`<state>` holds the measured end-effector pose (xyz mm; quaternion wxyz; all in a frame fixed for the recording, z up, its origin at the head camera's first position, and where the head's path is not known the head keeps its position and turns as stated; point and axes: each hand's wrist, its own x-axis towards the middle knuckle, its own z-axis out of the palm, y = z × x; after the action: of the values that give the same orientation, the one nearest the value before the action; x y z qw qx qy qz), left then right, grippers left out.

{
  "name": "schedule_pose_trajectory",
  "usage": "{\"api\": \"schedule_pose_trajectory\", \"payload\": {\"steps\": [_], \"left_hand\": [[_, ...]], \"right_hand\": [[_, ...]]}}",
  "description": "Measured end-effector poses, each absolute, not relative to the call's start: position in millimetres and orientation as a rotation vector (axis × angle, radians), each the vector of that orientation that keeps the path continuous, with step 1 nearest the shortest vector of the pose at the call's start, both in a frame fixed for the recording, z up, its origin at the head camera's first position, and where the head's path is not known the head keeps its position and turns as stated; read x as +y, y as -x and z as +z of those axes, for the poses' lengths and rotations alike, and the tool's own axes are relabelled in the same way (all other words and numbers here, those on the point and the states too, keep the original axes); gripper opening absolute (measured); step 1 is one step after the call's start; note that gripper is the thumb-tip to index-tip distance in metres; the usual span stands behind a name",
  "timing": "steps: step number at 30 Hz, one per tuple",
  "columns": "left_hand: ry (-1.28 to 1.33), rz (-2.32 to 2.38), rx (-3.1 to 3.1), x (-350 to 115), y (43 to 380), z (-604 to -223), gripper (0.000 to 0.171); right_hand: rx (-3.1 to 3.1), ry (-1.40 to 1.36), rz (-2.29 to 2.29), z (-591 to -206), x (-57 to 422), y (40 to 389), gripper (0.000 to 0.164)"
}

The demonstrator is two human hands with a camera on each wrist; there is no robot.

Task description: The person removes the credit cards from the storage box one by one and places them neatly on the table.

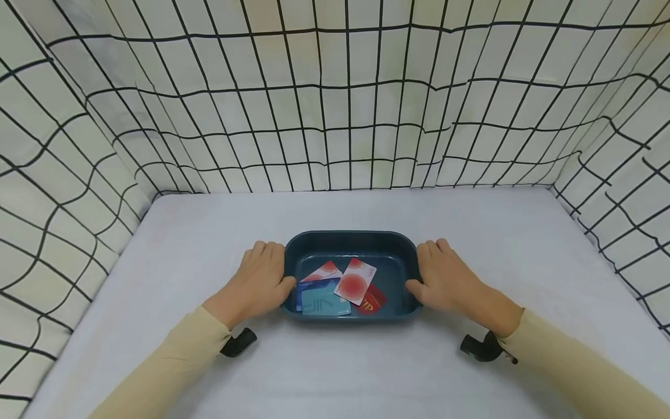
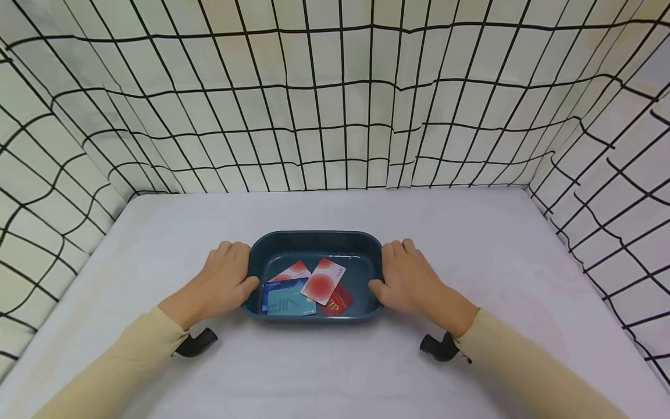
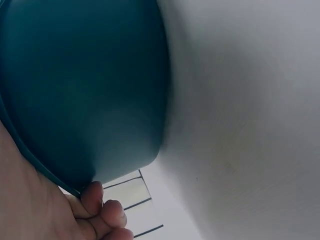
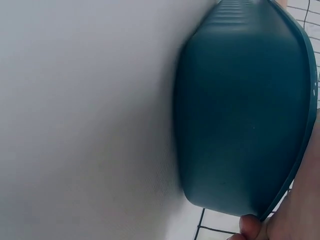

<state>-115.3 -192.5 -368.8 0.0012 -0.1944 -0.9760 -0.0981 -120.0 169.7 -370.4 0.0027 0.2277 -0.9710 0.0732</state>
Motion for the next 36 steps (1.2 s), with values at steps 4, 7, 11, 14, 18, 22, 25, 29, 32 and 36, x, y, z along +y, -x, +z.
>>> {"api": "schedule_pose_trajectory", "payload": {"steps": [4,7,11,14,18,22,25,29,32,36], "left_hand": [[0.612,-0.288,-3.046,-194,106,-370,0.034],[0.61,-0.279,-3.03,-195,100,-370,0.034],[0.609,-0.268,-3.013,-195,92,-369,0.034],[0.602,-0.269,-3.006,-195,88,-369,0.034],[0.596,-0.286,-2.996,-195,85,-370,0.031],[0.587,-0.312,-2.982,-196,85,-371,0.027],[0.569,-0.331,-2.971,-196,85,-371,0.027],[0.548,-0.346,-2.968,-196,85,-372,0.029],[0.54,-0.355,-2.978,-195,85,-373,0.029],[0.533,-0.373,-2.984,-194,85,-374,0.03]], "right_hand": [[-3.023,-0.731,0.223,-372,169,112,0.036],[-3.011,-0.74,0.217,-372,169,107,0.034],[-3.018,-0.732,0.219,-371,169,100,0.035],[-3.002,-0.749,0.227,-370,169,96,0.034],[-2.991,-0.767,0.225,-370,170,94,0.034],[-3.009,-0.743,0.155,-363,171,95,0.041],[-2.992,-0.728,0.105,-353,172,101,0.046],[-2.944,-0.758,0.16,-340,172,111,0.049],[-2.888,-0.846,0.263,-333,168,118,0.046],[-2.798,-1.043,0.338,-327,159,125,0.042]]}}
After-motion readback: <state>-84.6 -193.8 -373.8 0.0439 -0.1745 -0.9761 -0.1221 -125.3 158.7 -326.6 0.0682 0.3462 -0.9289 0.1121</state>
